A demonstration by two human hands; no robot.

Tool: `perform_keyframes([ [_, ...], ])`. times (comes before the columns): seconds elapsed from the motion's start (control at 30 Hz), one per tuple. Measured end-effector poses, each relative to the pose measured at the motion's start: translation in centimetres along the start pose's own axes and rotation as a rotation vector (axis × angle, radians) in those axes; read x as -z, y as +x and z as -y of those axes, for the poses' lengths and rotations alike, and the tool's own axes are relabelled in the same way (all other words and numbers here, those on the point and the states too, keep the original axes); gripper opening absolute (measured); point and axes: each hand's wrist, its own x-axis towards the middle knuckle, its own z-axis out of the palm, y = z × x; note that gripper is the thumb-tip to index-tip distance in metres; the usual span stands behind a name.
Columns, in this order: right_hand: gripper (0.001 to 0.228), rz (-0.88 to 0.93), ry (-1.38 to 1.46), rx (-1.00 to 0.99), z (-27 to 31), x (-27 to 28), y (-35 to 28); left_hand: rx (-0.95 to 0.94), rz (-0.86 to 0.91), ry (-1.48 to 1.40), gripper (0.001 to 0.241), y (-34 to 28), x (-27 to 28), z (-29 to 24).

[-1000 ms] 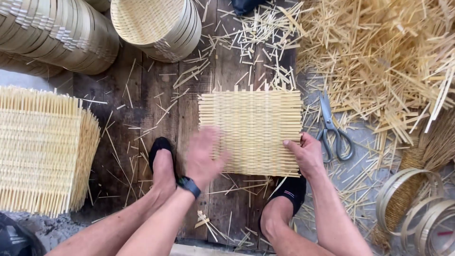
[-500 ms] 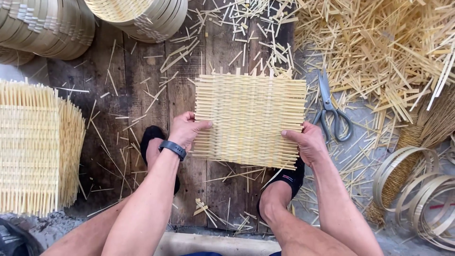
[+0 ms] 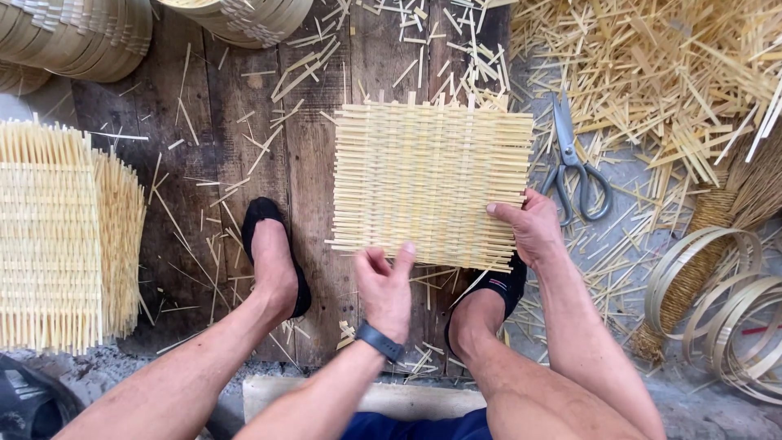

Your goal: The person sits on the floor of a bamboo craft workshop and assembles woven bamboo mats. They place a woven mat over a round wooden mold, press it down, trim the overhanging bamboo strips with scissors, fit a thin bamboo rim ring around the edge, and set finished round bamboo trays aside with a stack of completed ones.

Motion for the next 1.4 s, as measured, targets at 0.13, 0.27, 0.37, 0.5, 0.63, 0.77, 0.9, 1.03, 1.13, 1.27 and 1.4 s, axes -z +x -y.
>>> perform_keyframes([
  [0.13,0.04,-0.023,-0.02,0.031,-0.9,-0.3,0.1,0.423,0.12,-0.366,0.039,1.8,-0.7,3.3],
  [0.27,0.039,-0.051,-0.104,0.123,-3.8,1.9,1.1,0.453,0.29,-0.64,0.021,2.9,-1.2,5.8],
  [0.37,0.037,-0.279,-0.288,0.32,-1.9,4.9,-1.3,0.487,0.291,-0.574,0.024,2.7,-1.4,4.7],
  [0.5,0.027,-0.939,-0.624,0.736,-0.2,15.2,-6.4,0.446,0.279,-0.613,0.025,4.1,-0.6,6.3],
  [0.63,0.035,-1.263,-1.228,0.601,-3.1,24.9,-12.4,0.441,0.285,-0.625,0.024,4.3,-0.8,5.9],
  [0.77,0.031,-0.792,-1.197,0.332,-9.0,28.5,-14.3,0.443,0.287,-0.624,0.023,3.8,-1.0,6.2],
  [0.9,0.026,-0.686,-0.866,0.237,-8.4,26.3,-15.2,0.51,0.42,-0.537,0.024,4.8,-1.6,10.9],
  [1.03,0.022,-0.638,-1.068,0.143,-8.8,26.5,-13.2,0.591,0.658,-0.313,0.027,0.9,-0.6,8.6],
  [1.13,0.023,-0.765,-1.117,0.389,-6.3,24.9,-14.0,0.588,0.689,-0.039,0.037,-1.7,0.0,7.4],
  [1.27,0.018,-0.729,-1.336,0.742,-1.9,23.1,-15.3,0.411,0.739,0.225,0.051,-1.6,0.6,6.7],
  [1.4,0.014,-0.618,-1.643,0.686,0.3,25.5,-15.2,0.282,0.789,0.34,0.053,-1.4,1.2,5.6],
])
